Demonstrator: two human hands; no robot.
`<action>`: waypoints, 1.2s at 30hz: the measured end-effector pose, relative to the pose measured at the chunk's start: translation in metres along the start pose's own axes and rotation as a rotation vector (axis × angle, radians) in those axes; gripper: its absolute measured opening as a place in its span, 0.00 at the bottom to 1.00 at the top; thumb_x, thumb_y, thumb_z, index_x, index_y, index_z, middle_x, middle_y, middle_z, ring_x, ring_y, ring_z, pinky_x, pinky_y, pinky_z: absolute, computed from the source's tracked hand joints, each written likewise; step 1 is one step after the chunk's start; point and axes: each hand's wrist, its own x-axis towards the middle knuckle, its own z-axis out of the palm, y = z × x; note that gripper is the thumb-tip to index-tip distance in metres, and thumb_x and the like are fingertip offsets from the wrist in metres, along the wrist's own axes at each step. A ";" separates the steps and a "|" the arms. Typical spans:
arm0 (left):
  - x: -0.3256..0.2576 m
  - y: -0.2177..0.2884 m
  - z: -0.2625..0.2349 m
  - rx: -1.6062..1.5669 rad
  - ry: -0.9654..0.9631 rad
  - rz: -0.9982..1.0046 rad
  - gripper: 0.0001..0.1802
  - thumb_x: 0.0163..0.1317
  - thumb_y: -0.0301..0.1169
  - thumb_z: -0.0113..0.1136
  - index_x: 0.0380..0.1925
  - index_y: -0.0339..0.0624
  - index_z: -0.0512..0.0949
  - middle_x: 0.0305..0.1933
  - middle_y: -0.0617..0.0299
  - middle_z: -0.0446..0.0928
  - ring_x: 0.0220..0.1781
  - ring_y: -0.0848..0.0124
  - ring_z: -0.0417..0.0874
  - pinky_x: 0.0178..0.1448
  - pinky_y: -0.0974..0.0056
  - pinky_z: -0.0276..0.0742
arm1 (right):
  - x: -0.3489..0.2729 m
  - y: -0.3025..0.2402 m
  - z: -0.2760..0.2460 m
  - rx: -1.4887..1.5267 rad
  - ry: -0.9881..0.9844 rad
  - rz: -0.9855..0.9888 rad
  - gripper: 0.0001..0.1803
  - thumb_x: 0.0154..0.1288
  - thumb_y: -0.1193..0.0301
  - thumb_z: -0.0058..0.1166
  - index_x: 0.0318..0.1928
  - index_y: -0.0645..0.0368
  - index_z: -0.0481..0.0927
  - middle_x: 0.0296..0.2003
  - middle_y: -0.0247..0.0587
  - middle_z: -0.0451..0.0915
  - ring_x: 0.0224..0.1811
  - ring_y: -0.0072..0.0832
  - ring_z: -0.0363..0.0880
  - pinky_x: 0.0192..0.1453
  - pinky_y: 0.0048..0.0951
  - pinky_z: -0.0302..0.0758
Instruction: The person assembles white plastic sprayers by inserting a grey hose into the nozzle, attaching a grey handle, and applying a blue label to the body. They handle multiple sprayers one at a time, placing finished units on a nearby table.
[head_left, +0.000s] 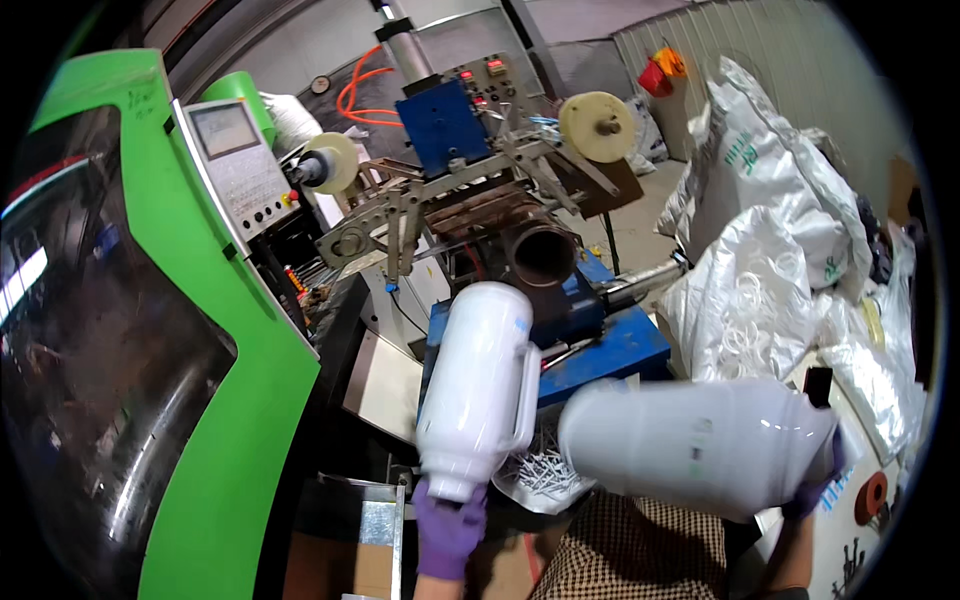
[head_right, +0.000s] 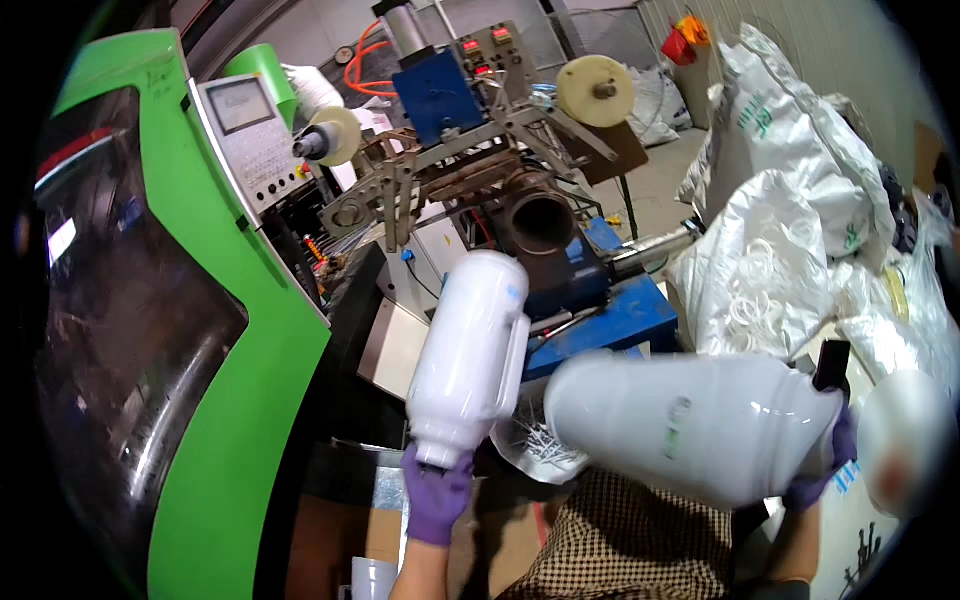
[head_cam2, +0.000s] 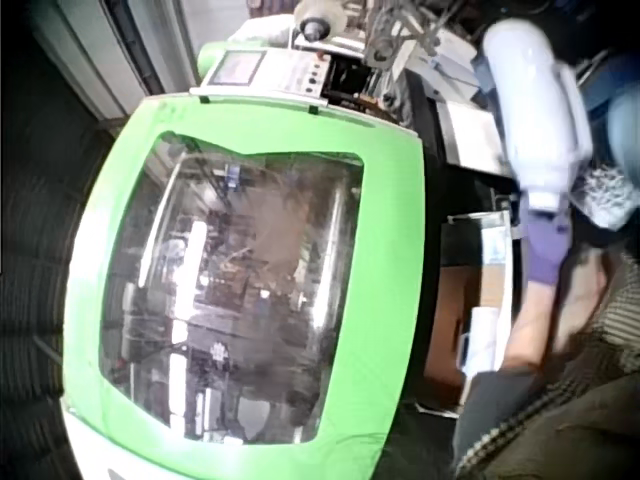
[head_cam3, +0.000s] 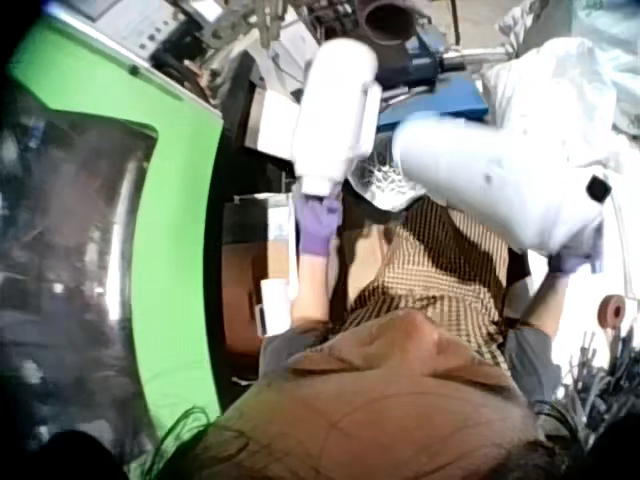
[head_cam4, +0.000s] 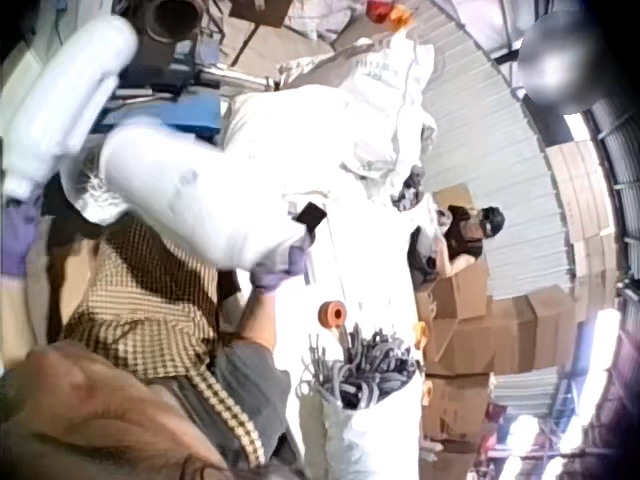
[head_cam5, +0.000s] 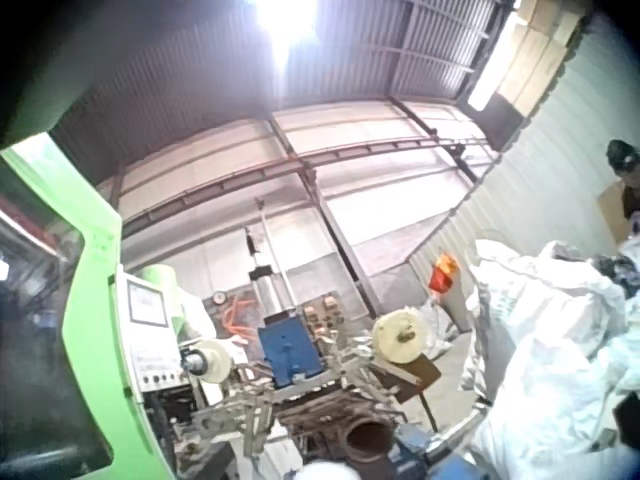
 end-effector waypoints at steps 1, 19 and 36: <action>0.028 -0.010 0.014 0.002 -0.072 -0.039 0.32 0.68 0.55 0.55 0.63 0.45 0.71 0.58 0.53 0.77 0.48 0.57 0.82 0.35 0.66 0.81 | -0.004 -0.009 -0.028 -0.219 -0.010 -0.241 0.43 0.52 0.39 0.70 0.58 0.56 0.75 0.54 0.44 0.78 0.56 0.38 0.79 0.61 0.41 0.75; 0.349 -0.089 0.213 0.437 -0.100 0.128 0.46 0.57 0.48 0.75 0.73 0.64 0.60 0.78 0.51 0.53 0.70 0.42 0.66 0.56 0.40 0.81 | -0.005 0.014 0.016 -0.623 -0.952 -0.500 0.19 0.41 0.56 0.83 0.26 0.51 0.86 0.25 0.38 0.77 0.29 0.37 0.77 0.32 0.35 0.69; -0.024 -0.215 0.220 0.924 -1.810 0.399 0.11 0.44 0.31 0.76 0.28 0.46 0.84 0.37 0.58 0.84 0.46 0.49 0.88 0.59 0.34 0.80 | 0.081 0.100 -0.122 -1.694 -0.271 -0.013 0.26 0.72 0.56 0.51 0.68 0.42 0.74 0.38 0.53 0.86 0.37 0.50 0.85 0.41 0.49 0.79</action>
